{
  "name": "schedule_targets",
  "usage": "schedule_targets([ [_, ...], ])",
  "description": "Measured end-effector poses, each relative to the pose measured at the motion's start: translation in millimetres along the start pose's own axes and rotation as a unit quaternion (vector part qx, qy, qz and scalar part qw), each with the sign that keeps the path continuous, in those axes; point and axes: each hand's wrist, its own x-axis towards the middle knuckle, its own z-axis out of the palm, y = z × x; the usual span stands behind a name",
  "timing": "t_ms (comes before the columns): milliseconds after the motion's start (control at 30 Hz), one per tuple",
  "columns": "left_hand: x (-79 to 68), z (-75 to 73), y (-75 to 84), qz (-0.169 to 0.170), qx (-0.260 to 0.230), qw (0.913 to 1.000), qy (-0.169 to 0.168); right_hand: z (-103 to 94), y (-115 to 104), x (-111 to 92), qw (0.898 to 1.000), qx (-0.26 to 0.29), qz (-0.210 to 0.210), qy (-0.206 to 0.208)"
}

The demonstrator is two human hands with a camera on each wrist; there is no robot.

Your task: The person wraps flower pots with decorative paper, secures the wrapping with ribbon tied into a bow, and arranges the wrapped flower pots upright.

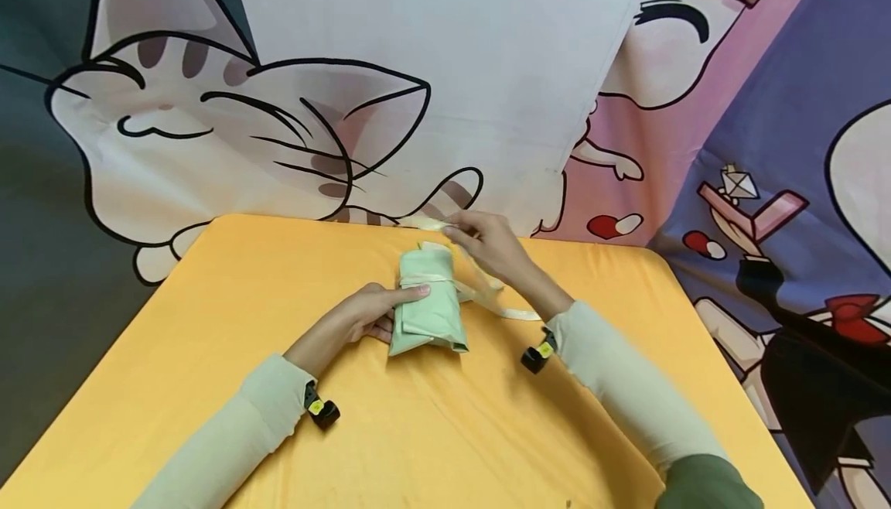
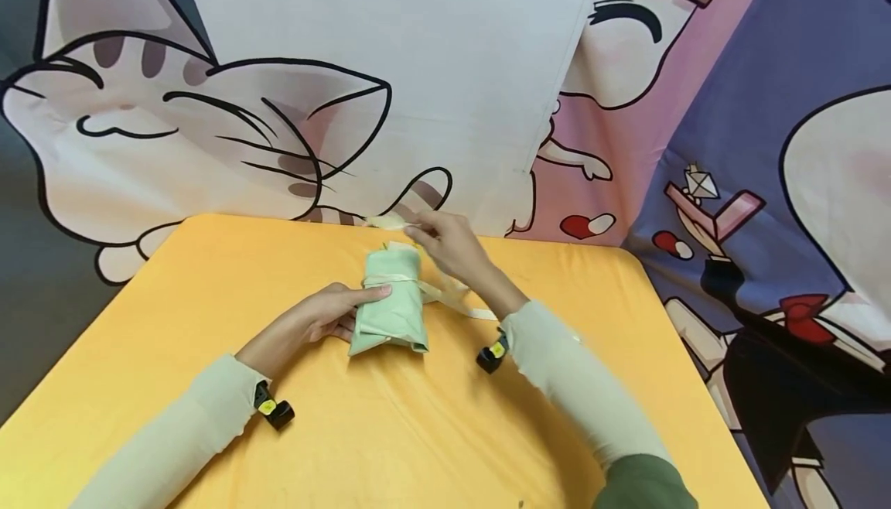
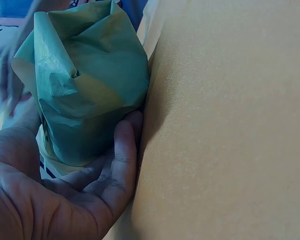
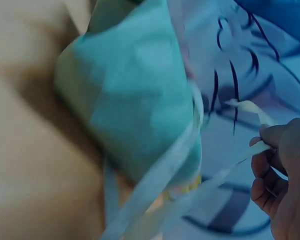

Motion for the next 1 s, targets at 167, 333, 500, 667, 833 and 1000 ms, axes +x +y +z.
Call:
schedule_targets([
  [167,0.5,0.9,-5.2,-0.001,-0.01,0.9999,-0.003,22.4,-30.1,20.5,0.993,-0.044,-0.072,-0.079],
  [333,1.8,3.4,-7.3,0.008,-0.018,0.9998,-0.004,19.2,-41.2,12.0,0.986,-0.053,-0.08,-0.133],
  [500,2.5,4.3,-6.2,0.009,-0.017,0.9998,0.003,2.4,-33.3,-29.8,0.996,-0.043,0.039,-0.064],
  [667,2.9,2.5,-3.1,0.005,-0.006,0.9999,0.01,0.8,-18.8,-75.7,0.966,0.014,0.228,-0.124],
  [833,2.1,-0.6,0.2,-0.001,0.007,0.9999,0.008,20.9,-11.1,-94.2,0.907,0.163,0.314,-0.228],
  [1000,2.9,-0.5,2.3,-0.001,0.004,1.0,-0.008,38.6,-14.8,-86.7,0.893,0.228,0.303,-0.241],
])
